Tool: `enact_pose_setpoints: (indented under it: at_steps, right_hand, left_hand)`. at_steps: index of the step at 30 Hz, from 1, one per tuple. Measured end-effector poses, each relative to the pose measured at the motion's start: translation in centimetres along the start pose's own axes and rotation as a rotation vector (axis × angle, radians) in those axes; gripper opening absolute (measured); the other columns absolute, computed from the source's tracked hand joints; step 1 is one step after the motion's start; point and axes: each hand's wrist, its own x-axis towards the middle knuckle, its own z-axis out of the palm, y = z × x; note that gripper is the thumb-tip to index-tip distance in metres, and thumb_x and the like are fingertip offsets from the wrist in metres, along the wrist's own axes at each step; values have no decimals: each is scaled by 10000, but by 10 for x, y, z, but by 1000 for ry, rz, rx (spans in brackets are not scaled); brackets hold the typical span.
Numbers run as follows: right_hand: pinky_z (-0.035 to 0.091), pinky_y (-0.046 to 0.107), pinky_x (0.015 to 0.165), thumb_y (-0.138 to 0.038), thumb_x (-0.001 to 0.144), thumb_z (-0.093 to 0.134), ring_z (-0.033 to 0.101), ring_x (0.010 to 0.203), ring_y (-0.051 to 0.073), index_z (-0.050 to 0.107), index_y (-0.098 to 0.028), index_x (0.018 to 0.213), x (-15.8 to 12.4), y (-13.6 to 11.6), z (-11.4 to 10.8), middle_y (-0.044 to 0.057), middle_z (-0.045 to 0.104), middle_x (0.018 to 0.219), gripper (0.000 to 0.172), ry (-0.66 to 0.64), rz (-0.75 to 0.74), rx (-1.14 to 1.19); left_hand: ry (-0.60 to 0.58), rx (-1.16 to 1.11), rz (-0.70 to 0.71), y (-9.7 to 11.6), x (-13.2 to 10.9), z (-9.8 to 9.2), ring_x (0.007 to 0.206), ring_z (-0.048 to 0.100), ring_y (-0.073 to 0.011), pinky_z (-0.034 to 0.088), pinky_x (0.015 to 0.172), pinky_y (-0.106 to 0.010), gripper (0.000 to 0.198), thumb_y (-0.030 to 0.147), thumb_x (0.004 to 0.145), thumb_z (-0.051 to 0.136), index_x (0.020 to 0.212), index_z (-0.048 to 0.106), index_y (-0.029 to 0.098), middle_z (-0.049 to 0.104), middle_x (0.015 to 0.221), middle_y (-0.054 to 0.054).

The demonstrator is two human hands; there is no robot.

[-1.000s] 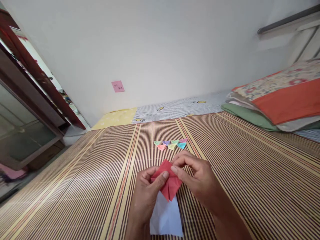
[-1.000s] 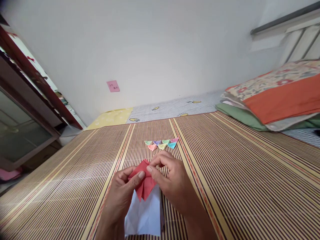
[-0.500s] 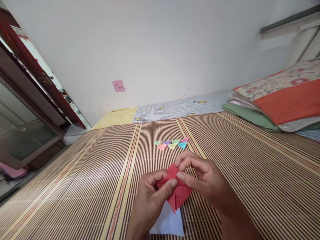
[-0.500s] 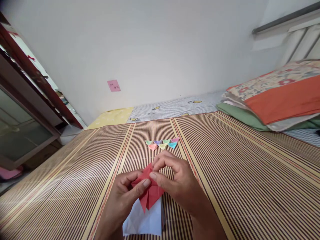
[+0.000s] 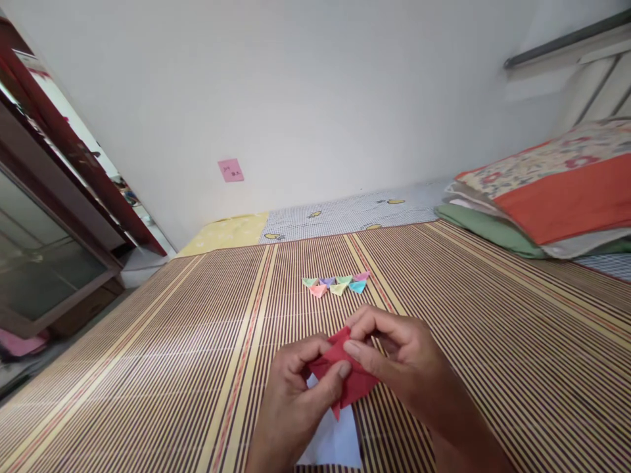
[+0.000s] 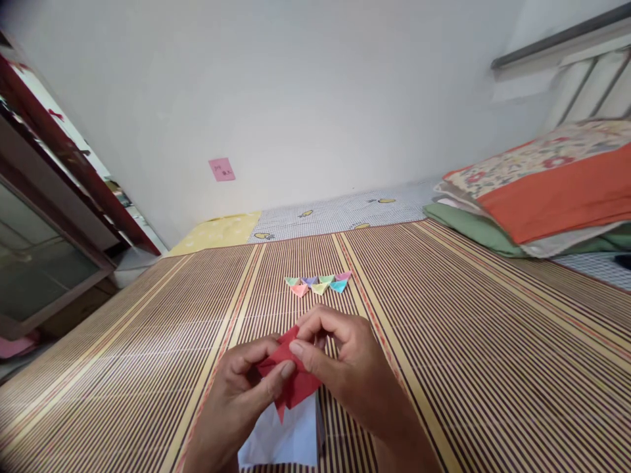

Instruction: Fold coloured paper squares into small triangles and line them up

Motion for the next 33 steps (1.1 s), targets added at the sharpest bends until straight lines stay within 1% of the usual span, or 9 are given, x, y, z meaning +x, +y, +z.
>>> enact_pose_setpoints:
  at_steps: [4,6,12,15,19,24,29,31,33]
  right_hand:
    - [488,295,684,-177,879,663,631,742,162,635,-206,727,-2,-6,3,-4,666,766,156,60,-2,-95]
    - [490,294,679,-175,883,659,637,731,160,632,-206,722,-3,-7,3,-7,671,755,166,70,1,-126]
    - [500,284,656,-184,875,668,640,709,157,638,-204,711,-3,-5,5,-3,681,741,168,110,3,-114]
    - [506,276,660,-180,873,674,636,712,151,647,-206,718,-3,-3,5,-7,679,744,159,117,3,-79]
    - [509,271,659,-175,866,683,642,709,149,654,-203,724,-2,-2,4,-4,684,742,148,132,17,-41]
    - [504,262,643,-179,855,690,635,701,145,637,-198,700,-1,-3,6,0,682,736,164,155,39,-26]
    - [511,261,628,-179,838,687,628,681,142,612,-200,681,0,-5,9,-3,664,719,175,185,41,-35]
    - [511,258,605,-180,828,691,622,660,139,615,-204,714,1,-5,9,-7,657,715,139,207,44,-41]
    - [512,254,588,-180,816,702,631,663,140,627,-211,799,1,-4,9,-11,664,734,83,229,46,-43]
  left_hand:
    - [111,-103,-12,1,1,2,658,537,-154,423,602,-273,170,281,837,763,712,685,196,615,702,-21]
    - [135,-145,-10,3,1,2,694,568,-158,452,626,-267,177,266,830,772,697,682,191,641,738,-32]
    - [155,-199,-7,4,1,4,673,571,-135,462,618,-236,236,238,813,789,635,645,185,642,708,-16]
    - [183,-194,-13,3,1,5,672,576,-139,464,608,-238,242,240,799,796,627,635,186,652,719,-22]
    - [186,-164,-24,3,2,5,674,581,-147,467,601,-245,243,250,798,791,631,628,184,660,733,-32]
    - [224,-208,-24,6,3,10,666,574,-134,472,596,-225,266,244,780,802,624,598,180,646,723,-16]
    - [236,-227,-39,6,3,12,655,569,-118,471,585,-205,273,234,785,809,629,592,176,637,718,-3]
    - [241,-250,-52,5,2,12,663,580,-117,481,592,-205,279,241,783,818,636,590,176,645,738,-5]
    - [255,-277,-58,4,2,13,667,591,-117,493,597,-204,278,249,773,831,652,592,176,657,753,-8]
